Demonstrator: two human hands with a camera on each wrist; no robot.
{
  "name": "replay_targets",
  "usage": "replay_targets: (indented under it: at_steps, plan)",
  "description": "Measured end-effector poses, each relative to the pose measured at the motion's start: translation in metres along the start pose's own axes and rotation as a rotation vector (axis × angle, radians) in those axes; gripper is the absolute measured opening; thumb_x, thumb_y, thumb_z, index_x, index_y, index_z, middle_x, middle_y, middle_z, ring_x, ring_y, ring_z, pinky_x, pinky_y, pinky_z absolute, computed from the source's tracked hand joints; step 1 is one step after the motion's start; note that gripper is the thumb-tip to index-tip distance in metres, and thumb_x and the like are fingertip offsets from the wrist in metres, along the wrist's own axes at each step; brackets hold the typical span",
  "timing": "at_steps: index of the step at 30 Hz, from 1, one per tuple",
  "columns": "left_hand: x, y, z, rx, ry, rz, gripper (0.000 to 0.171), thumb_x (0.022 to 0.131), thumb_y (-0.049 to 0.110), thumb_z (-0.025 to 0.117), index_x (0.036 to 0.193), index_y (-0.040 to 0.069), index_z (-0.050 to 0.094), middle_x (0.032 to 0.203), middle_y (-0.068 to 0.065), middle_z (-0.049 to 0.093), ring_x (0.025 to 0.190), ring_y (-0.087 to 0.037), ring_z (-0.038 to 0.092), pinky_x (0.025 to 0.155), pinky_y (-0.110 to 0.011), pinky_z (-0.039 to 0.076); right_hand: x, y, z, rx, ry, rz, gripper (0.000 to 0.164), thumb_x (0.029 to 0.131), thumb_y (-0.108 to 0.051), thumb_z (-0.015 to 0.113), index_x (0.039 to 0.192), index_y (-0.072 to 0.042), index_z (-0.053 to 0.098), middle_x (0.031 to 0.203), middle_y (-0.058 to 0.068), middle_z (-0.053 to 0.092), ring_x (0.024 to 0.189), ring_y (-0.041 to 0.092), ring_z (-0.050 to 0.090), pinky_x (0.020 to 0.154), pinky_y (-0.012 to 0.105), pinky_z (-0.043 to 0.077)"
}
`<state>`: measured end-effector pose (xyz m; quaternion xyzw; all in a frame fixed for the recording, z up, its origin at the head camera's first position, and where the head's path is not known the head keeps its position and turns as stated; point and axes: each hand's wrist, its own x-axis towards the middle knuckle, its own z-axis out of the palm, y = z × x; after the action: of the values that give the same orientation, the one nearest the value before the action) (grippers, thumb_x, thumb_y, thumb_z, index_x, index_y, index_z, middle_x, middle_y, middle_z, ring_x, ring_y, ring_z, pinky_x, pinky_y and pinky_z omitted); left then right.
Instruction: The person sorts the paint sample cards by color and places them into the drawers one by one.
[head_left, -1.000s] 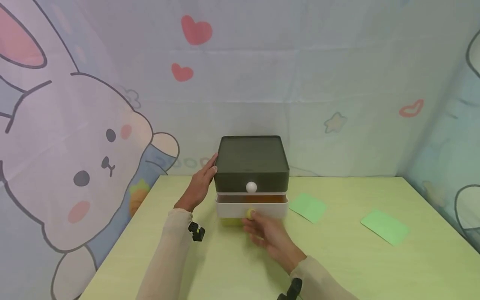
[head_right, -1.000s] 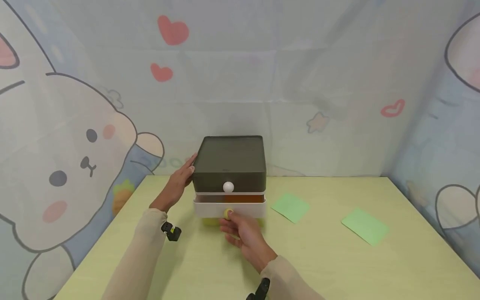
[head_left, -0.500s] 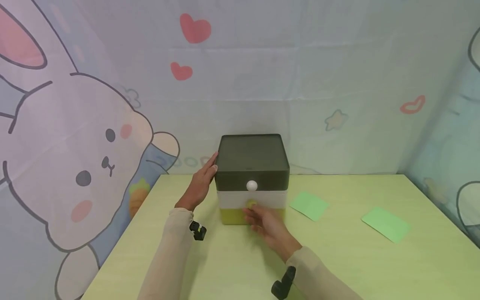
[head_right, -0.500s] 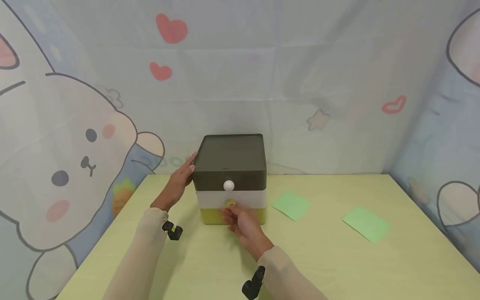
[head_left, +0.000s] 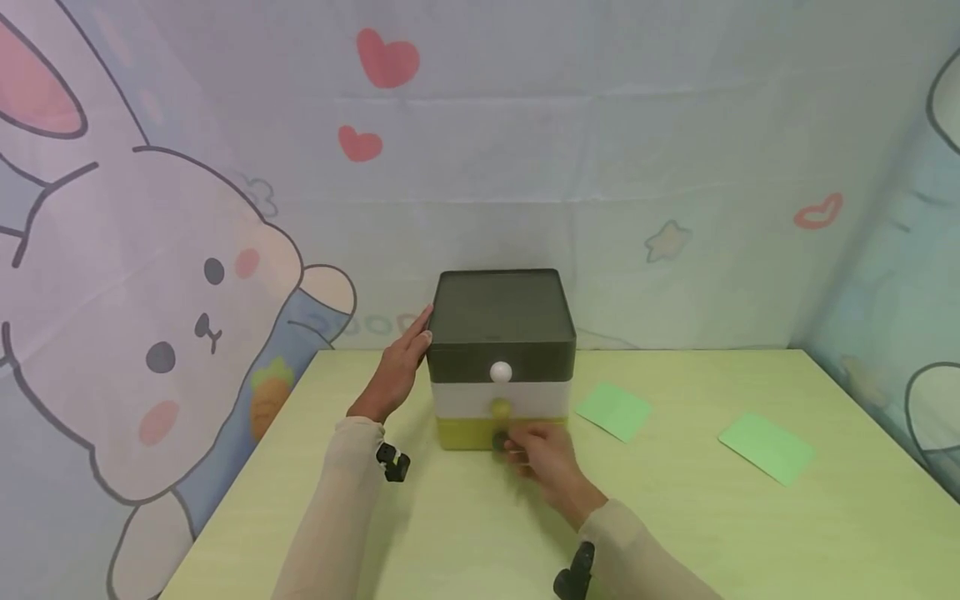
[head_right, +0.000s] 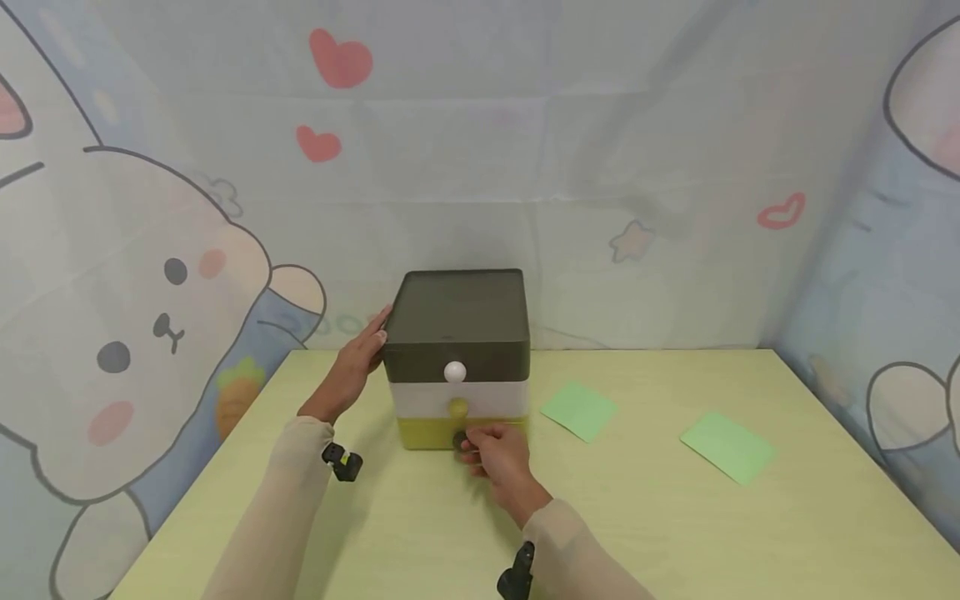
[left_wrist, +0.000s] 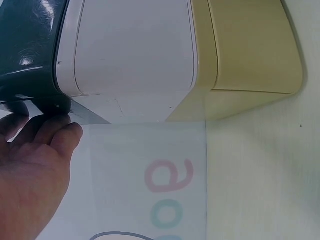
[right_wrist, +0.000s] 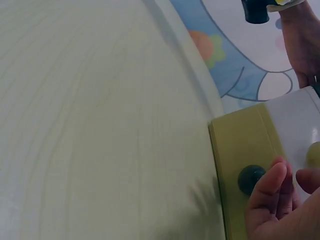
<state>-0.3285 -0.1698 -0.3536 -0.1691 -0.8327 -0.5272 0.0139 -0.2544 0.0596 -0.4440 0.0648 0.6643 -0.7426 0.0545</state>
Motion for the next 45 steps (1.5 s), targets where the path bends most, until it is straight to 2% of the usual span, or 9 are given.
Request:
replay_targets:
  at_steps: [4,8,15,23,28,33,39,45]
  plan:
    - [-0.001,0.001,-0.001,0.003,-0.002,-0.006,0.055,0.109,0.047,0.028,0.161,0.038,0.015,0.17,0.004,0.013,0.158,-0.023,0.016,0.127,-0.049,0.024,0.003,0.01,-0.001,-0.12,0.05,-0.003,0.029,0.097,-0.018,0.064,0.107,0.009,0.069,0.077,0.003,0.072,0.056,0.007,0.064,0.049,0.019,0.051]
    - [-0.002,0.002,-0.001,0.003,-0.003,-0.007,0.055,0.109,0.046,0.028,0.161,0.037,0.015,0.171,0.004,0.012,0.159,-0.024,0.015,0.127,-0.049,0.024,0.006,0.018,0.003,-0.229,0.035,0.016,0.036,0.097,-0.026,0.064,0.104,0.009,0.07,0.08,0.011,0.075,0.054,0.009,0.067,0.048,0.021,0.054]
    - [0.0,0.003,0.0,0.012,0.002,-0.009,0.054,0.109,0.046,0.028,0.161,0.037,0.016,0.17,0.004,0.012,0.159,-0.023,0.015,0.127,-0.05,0.024,0.01,0.02,0.013,-0.154,-0.007,0.068,0.037,0.098,-0.024,0.063,0.105,0.012,0.067,0.077,0.013,0.076,0.055,0.011,0.07,0.047,0.021,0.055]
    - [0.0,0.002,0.002,0.02,-0.001,-0.004,0.055,0.109,0.046,0.027,0.162,0.036,0.015,0.171,0.004,0.012,0.159,-0.023,0.014,0.127,-0.05,0.023,0.006,0.022,0.015,-0.158,-0.024,0.095,0.038,0.102,-0.025,0.058,0.109,0.012,0.064,0.078,0.01,0.076,0.054,0.009,0.068,0.049,0.02,0.055]
    - [0.0,0.002,0.001,0.027,-0.004,-0.008,0.055,0.109,0.047,0.026,0.162,0.037,0.013,0.171,0.003,0.011,0.159,-0.025,0.014,0.127,-0.05,0.024,-0.005,0.023,0.012,-0.215,-0.077,0.053,0.037,0.102,-0.024,0.057,0.102,0.011,0.068,0.077,0.01,0.076,0.053,0.008,0.068,0.048,0.019,0.054]
    - [0.001,0.002,-0.002,0.022,-0.018,-0.008,0.056,0.109,0.049,0.026,0.162,0.038,0.012,0.171,0.005,0.009,0.159,-0.024,0.013,0.128,-0.05,0.022,-0.024,0.024,0.003,-0.281,-0.174,0.012,0.037,0.101,-0.023,0.059,0.092,0.011,0.07,0.077,0.014,0.077,0.051,0.008,0.067,0.048,0.021,0.055]
    - [0.002,0.002,-0.002,0.025,-0.014,-0.003,0.056,0.108,0.051,0.025,0.161,0.039,0.011,0.171,0.005,0.009,0.159,-0.023,0.012,0.128,-0.05,0.021,-0.051,0.024,-0.008,-0.349,-0.303,0.049,0.034,0.101,-0.022,0.06,0.089,0.008,0.069,0.076,0.013,0.076,0.051,0.008,0.068,0.05,0.025,0.058]
    - [0.002,0.0,0.001,0.041,-0.02,-0.01,0.056,0.108,0.053,0.024,0.16,0.041,0.01,0.17,0.007,0.008,0.159,-0.024,0.011,0.129,-0.052,0.019,-0.065,0.028,-0.013,-0.369,-0.32,0.058,0.032,0.101,-0.021,0.06,0.091,0.009,0.068,0.076,0.013,0.076,0.052,0.009,0.068,0.05,0.025,0.058]
